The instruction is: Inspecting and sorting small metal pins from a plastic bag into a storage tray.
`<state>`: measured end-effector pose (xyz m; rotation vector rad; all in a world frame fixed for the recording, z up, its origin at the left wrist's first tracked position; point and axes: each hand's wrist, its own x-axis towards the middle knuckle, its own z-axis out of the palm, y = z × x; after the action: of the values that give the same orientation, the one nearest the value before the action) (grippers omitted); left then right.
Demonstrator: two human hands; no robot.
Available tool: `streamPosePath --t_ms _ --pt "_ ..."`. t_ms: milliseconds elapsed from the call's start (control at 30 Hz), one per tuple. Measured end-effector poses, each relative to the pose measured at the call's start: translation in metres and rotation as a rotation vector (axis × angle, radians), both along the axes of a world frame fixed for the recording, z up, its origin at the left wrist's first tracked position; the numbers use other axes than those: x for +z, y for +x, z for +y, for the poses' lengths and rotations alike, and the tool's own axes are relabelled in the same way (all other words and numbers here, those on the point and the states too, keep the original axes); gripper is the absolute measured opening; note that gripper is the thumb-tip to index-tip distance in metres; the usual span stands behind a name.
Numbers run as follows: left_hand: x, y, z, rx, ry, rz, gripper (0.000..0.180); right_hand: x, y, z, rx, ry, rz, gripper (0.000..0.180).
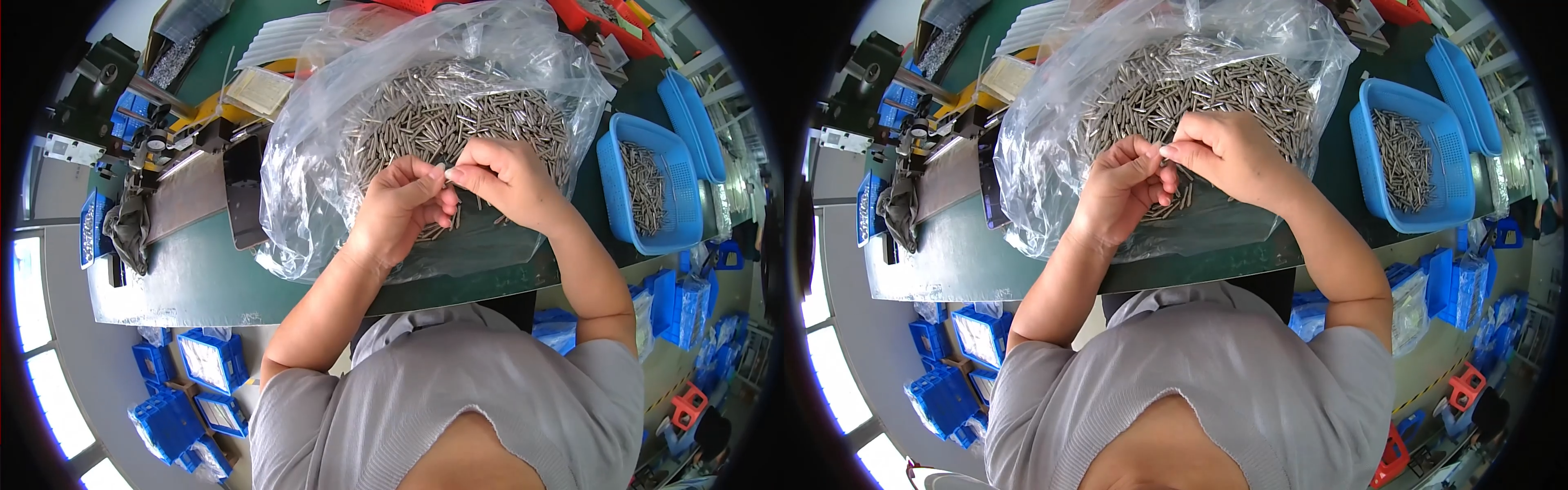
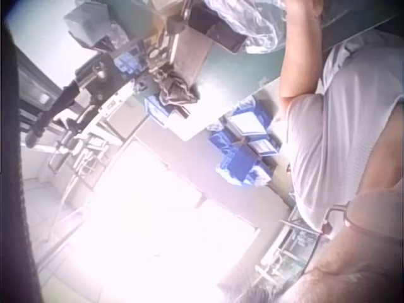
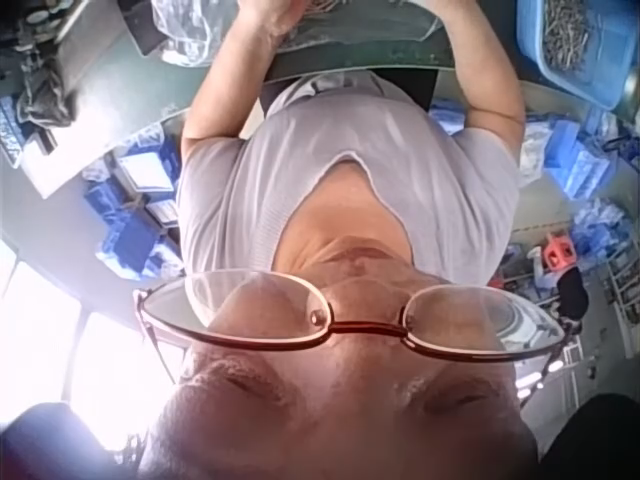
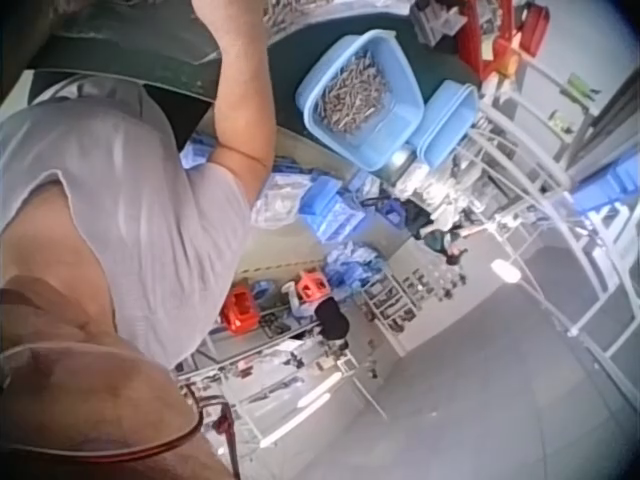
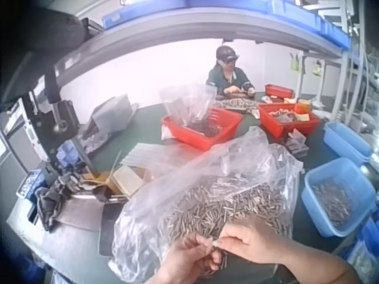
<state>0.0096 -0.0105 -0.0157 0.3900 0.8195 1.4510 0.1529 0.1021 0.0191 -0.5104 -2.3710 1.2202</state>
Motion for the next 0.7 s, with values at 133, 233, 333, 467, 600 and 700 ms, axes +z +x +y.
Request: streamPosePath --t_ms 133,233,333,467,600,700 --pt "-0.001 0.0 0.0 -0.014 0.01 0.006 0.01 -0.007 -0.004 -0.003 0.025 -0.03 0.004 0.014" --pt "-0.003 -0.001 0.002 -0.008 0.007 -0.05 0.006 -0.011 -0.005 -0.006 0.004 -0.001 0.088 0.012" --pt "-0.003 -0.002 0.002 0.028 0.025 -0.057 0.007 -0.008 -0.002 -0.002 -0.063 -0.093 0.051 0.013" --pt "-0.001 -0.011 0.001 0.219 -0.005 0.006 0.009 -0.01 0.008 0.034 -0.063 -0.97 0.233 0.015" --pt "0.003 -0.01 0.002 0.281 -0.012 -0.001 0.008 -0.02 -0.001 0.031 -0.01 -1.231 0.257 0.018" --pt "0.004 -0.011 0.001 0.286 -0.018 -0.017 0.009 -0.027 -0.01 0.019 -0.102 -0.326 -0.014 0.015"
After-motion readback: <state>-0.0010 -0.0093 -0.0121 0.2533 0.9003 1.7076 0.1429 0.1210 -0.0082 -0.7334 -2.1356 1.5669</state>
